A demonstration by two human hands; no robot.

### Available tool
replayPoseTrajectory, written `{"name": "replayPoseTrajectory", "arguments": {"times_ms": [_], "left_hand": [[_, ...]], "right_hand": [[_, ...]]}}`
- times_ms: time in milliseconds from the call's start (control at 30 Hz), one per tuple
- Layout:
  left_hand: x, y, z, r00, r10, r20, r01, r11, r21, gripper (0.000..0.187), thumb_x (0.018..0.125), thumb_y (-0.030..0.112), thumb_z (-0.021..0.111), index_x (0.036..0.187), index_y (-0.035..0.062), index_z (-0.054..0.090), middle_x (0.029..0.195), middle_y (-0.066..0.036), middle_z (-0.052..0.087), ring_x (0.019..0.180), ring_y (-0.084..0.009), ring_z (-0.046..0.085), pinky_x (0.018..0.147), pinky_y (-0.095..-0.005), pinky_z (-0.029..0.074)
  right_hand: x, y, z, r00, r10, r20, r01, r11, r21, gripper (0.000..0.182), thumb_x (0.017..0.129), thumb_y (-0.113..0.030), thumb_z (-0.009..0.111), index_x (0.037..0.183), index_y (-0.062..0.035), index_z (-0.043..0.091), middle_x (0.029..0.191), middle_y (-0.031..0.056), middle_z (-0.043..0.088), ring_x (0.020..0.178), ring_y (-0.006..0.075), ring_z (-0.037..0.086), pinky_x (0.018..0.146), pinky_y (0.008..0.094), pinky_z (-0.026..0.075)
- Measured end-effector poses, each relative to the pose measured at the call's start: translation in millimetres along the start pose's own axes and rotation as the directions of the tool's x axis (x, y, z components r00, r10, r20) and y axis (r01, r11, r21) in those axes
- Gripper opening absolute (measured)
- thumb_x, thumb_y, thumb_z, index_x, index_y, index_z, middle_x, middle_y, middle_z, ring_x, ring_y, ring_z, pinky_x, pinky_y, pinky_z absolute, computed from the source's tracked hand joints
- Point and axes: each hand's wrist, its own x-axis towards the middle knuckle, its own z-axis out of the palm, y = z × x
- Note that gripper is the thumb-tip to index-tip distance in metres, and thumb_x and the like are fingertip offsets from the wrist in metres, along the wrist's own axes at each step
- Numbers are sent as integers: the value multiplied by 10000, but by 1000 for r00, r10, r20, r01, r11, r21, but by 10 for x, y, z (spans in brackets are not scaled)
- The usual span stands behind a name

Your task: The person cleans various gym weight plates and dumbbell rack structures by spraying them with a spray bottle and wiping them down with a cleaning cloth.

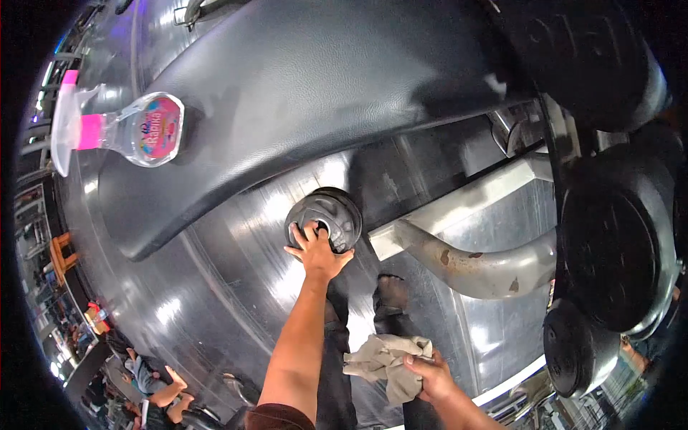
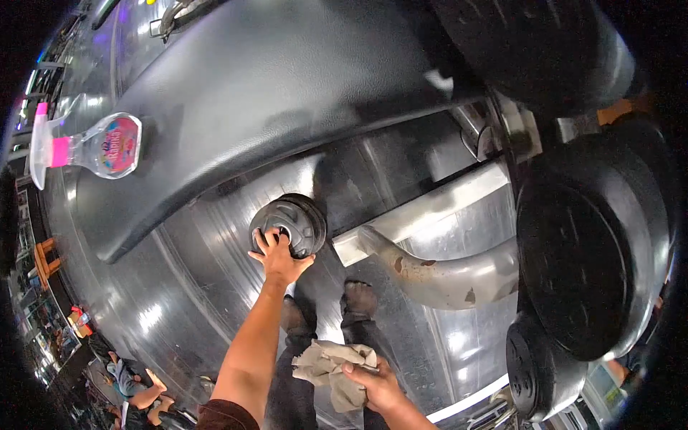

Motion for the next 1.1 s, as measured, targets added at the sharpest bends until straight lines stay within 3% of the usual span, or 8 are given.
{"name": "replayPoseTrajectory", "arguments": {"times_ms": [200,367,600,633,733,833,1033,1100], "left_hand": [[78,72,249,994,35,-103,-31,999,37,875,651,553,863,1274,9,578,1469,-113,313,1504,-510,54,1095,-838,100],[149,187,245,999,-16,-33,20,993,119,915,657,569,853,1319,7,563,1494,-109,318,1512,-507,37,1097,-835,109],[178,238,424,988,-43,-151,53,997,64,918,695,568,832,1366,12,541,1530,-127,345,1529,-484,33,1136,-789,95],[158,302,346,992,-86,-97,94,992,84,939,717,572,817,1411,26,500,1522,-127,397,1543,-471,-17,1139,-787,94],[116,327,294,995,-94,-17,96,984,147,944,732,523,829,1451,45,448,1507,-115,442,1547,-478,-41,1140,-785,96],[303,13,910,975,-12,-224,77,956,283,944,728,445,859,1470,66,416,1475,-97,483,1548,-485,-29,1144,-784,97],[267,55,989,978,-25,-208,77,966,247,901,706,339,881,1446,76,440,1432,-98,516,1538,-512,10,1145,-784,106],[148,143,855,985,-47,-164,79,978,193,695,798,233,755,1414,63,483,1408,-106,532,1531,-529,28,1128,-799,110]], "right_hand": [[190,-126,-96,999,-20,30,19,1000,13,384,897,-77,747,1249,0,615,1124,104,704,1014,204,687,879,363,547],[138,-142,2,1000,-3,29,3,1000,-10,374,888,-86,767,1228,-3,634,1108,85,711,1002,178,683,882,336,540],[114,-77,-142,998,62,-1,-62,994,-94,389,905,-92,775,1255,-1,632,1115,77,710,1009,172,682,903,322,540],[101,-103,-105,998,65,-16,-66,994,-85,389,905,-92,776,1254,0,633,1114,77,711,1007,172,682,902,322,542],[89,-126,-133,998,55,14,-54,996,-64,378,904,-91,776,1244,1,637,1104,77,712,999,171,684,894,323,548],[65,-166,-108,999,30,24,-29,998,-51,367,902,-86,775,1232,2,640,1091,77,713,994,172,686,889,326,550],[115,-165,-206,1000,14,9,-13,998,-53,356,898,-69,767,1223,3,640,1094,82,708,993,188,689,893,342,548],[128,-143,-226,1000,9,11,-9,999,-37,354,899,-66,762,1223,4,638,1101,86,706,996,194,689,897,347,547]]}}
